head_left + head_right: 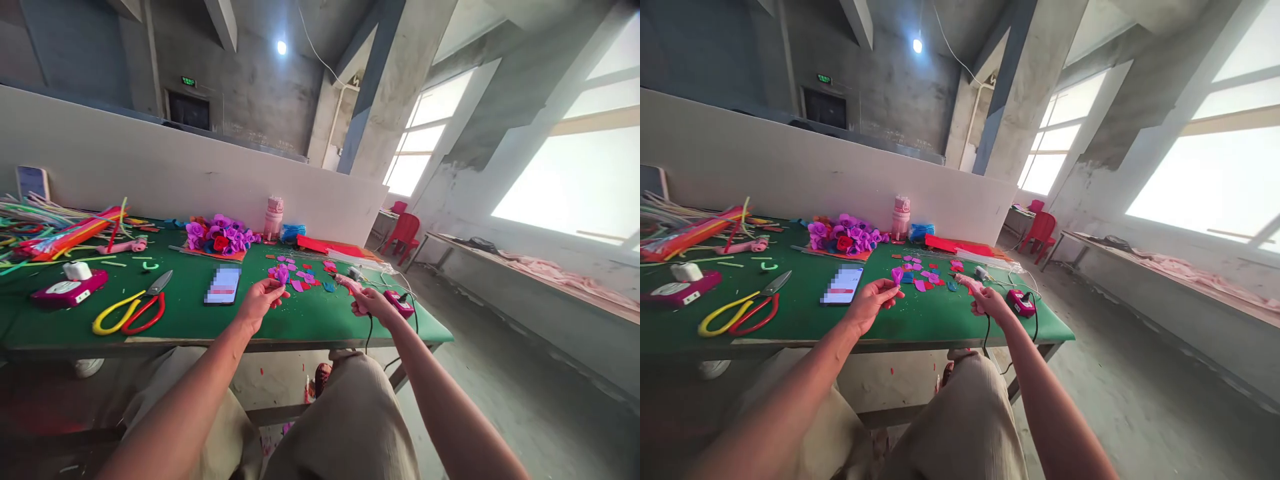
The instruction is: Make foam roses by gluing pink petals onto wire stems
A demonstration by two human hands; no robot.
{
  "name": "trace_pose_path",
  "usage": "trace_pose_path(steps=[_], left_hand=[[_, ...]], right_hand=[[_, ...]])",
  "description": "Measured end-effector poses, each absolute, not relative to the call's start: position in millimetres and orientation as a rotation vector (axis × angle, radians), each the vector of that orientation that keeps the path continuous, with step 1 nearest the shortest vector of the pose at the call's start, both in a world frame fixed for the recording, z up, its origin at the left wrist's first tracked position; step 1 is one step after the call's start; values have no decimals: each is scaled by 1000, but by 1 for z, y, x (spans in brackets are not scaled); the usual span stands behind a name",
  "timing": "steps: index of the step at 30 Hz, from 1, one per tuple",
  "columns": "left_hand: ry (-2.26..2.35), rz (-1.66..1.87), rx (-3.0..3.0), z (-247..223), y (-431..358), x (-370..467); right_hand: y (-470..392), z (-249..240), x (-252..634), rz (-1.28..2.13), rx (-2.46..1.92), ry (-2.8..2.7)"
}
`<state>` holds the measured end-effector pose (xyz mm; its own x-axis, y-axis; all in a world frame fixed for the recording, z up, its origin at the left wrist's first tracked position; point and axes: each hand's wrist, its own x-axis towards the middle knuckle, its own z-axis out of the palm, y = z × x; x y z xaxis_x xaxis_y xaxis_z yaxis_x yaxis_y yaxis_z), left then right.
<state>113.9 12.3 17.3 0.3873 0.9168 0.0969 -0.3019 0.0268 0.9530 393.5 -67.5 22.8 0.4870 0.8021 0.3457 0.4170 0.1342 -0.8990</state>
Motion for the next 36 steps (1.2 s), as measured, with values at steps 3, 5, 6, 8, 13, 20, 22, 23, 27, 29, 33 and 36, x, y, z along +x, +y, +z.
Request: trace_pose_path(steps=[3, 5, 6, 8, 13, 20, 22, 23, 27, 29, 33, 36], left_hand=[[659, 1102, 1139, 18, 12, 113], [665, 1127, 1118, 18, 13, 113], [670, 1138, 1110, 18, 14, 113], [679, 1152, 1103, 17, 15, 112], [685, 1160, 1099, 13, 19, 112], [691, 1188, 1071, 11, 20, 111], [693, 1195, 1074, 12, 19, 110], [696, 1197, 1077, 12, 19, 110], [708, 1212, 1092, 13, 17, 110], [715, 1218, 1100, 12, 17, 111], [738, 1212, 1132, 12, 17, 112], [747, 1206, 1151, 11, 16, 112]], right_hand=[[-56, 30, 371, 548, -1388, -1127], [-48, 32, 352, 620, -1313, -1110], [-45, 32, 342, 662, -1275, -1089], [-41, 31, 322, 771, -1179, -983], [-48, 27, 293, 748, -1136, -1021], [-65, 26, 298, 763, -1135, -1104], [-68, 26, 299, 802, -1130, -1116], [-69, 26, 299, 814, -1131, -1132], [-74, 26, 299, 776, -1172, -1232], [-76, 25, 297, 737, -1193, -1281], [-77, 24, 291, 665, -1227, -1374], [-77, 24, 286, 527, -1277, -1410]])
